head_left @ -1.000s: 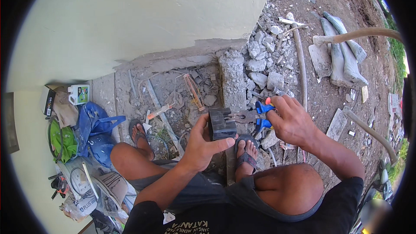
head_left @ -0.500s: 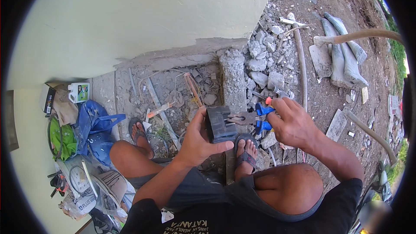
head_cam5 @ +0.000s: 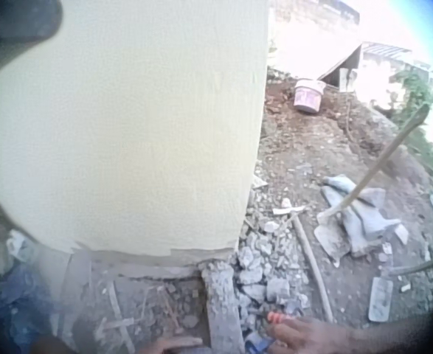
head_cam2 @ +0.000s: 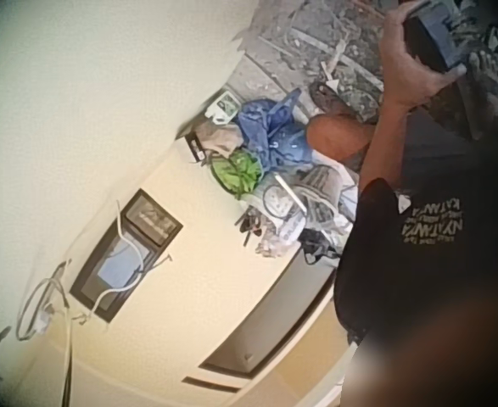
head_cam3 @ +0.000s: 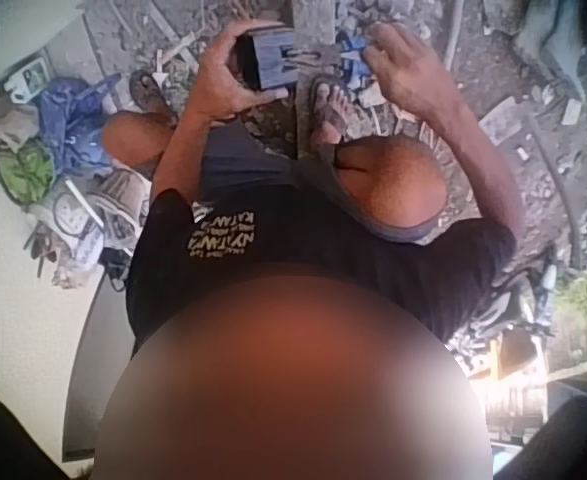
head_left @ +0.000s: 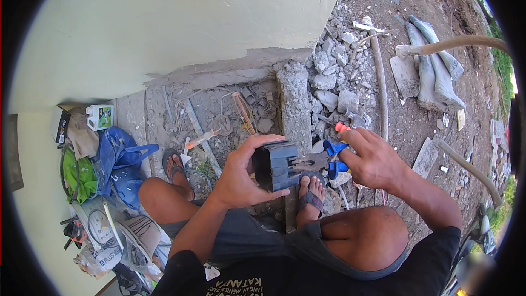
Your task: Installing an electrical junction box into a wall and routing wires.
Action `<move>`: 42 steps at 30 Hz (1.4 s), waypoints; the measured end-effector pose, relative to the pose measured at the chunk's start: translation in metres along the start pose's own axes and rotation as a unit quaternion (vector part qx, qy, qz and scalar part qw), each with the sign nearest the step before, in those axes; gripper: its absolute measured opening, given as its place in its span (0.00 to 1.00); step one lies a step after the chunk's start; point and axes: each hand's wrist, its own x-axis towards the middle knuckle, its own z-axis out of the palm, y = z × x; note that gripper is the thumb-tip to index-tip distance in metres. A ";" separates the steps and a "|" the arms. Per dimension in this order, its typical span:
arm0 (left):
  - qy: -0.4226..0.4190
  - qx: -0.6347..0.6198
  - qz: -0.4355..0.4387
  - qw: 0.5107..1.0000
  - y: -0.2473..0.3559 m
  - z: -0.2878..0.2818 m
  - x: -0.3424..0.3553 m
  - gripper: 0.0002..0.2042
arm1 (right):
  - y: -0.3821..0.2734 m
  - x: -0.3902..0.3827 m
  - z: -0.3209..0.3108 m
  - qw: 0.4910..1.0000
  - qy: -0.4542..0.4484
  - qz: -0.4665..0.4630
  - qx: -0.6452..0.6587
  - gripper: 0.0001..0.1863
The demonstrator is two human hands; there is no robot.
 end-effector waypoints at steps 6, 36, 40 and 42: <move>0.091 -0.353 -0.238 0.900 -0.003 0.032 -0.005 0.45 | -0.006 -0.001 0.009 0.994 0.033 0.048 -0.093 0.08; 0.075 -0.273 -0.186 0.941 0.009 0.019 -0.002 0.42 | -0.008 -0.004 0.009 0.995 0.026 0.058 -0.082 0.09; 0.089 -0.313 -0.203 0.924 0.007 0.021 -0.006 0.43 | -0.007 -0.004 0.011 0.995 0.006 0.057 -0.079 0.09; 0.063 -0.097 -0.071 0.991 0.003 0.011 -0.004 0.42 | -0.005 -0.001 0.008 0.999 0.011 0.034 -0.023 0.09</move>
